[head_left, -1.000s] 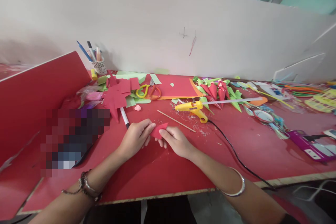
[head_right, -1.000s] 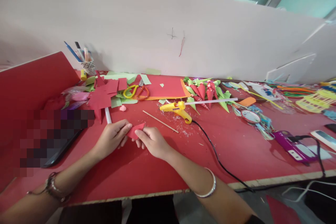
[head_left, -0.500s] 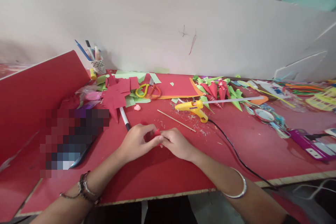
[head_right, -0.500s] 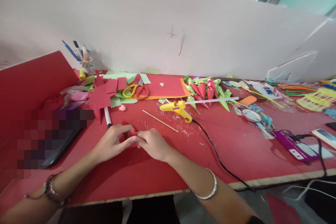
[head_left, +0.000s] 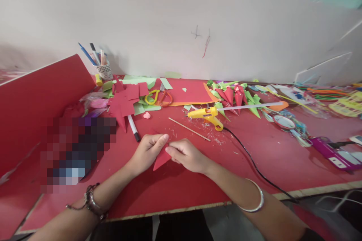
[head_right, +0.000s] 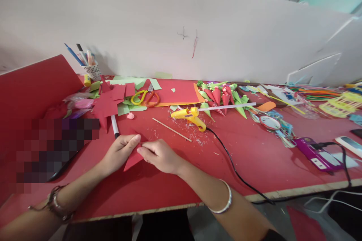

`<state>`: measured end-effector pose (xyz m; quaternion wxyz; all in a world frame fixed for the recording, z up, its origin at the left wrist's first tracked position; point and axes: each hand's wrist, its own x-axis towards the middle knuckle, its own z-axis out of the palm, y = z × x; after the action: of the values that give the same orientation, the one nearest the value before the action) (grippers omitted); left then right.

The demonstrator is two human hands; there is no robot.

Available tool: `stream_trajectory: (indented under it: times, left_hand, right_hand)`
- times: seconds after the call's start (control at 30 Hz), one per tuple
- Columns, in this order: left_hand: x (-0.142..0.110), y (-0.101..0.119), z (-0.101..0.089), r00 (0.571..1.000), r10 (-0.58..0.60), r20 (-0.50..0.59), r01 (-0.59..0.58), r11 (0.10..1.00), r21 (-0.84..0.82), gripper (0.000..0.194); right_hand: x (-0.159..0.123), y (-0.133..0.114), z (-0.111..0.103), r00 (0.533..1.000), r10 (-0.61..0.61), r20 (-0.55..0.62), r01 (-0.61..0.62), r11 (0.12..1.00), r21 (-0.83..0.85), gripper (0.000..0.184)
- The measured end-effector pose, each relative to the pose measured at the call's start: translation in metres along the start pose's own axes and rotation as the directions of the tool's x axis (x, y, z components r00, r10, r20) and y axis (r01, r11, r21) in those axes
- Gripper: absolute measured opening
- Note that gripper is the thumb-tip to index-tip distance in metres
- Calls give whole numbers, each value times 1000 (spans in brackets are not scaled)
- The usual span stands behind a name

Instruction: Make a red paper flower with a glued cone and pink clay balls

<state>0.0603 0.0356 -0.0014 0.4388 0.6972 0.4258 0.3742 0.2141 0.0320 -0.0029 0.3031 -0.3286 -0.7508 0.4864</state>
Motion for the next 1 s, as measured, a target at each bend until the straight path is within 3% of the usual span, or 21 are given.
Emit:
stream_trajectory:
  times: [0.17,0.27,0.4,0.6,0.77,0.9,1.0]
  left_hand:
    - [-3,0,-2,1000,-13,15,12,998,66,42]
    - [-4,0,-1,995,-39,88,32,996,86,39]
    - [-9,4,4,987,-127,97,122,991,54,40]
    - [-27,11,6,967,-251,44,246,965,97,45]
    - [-38,11,1,981,-192,12,186,962,201,51]
    - [-39,14,-11,996,-49,72,21,940,340,49]
    - [-32,14,-28,992,128,-18,-97,829,550,29]
  right_hand:
    - [0,4,-1,994,-22,-106,10,993,-117,38]
    - [0,7,-2,983,-6,-183,-13,995,-101,38]
    - [1,9,0,962,29,-271,-35,999,-19,37]
    - [0,4,4,970,40,-239,-20,996,85,38]
    - [-1,3,6,988,35,-153,-6,981,192,39]
    - [4,8,-3,943,81,-323,-6,974,226,39]
    - [7,9,-12,915,19,-403,25,994,104,38]
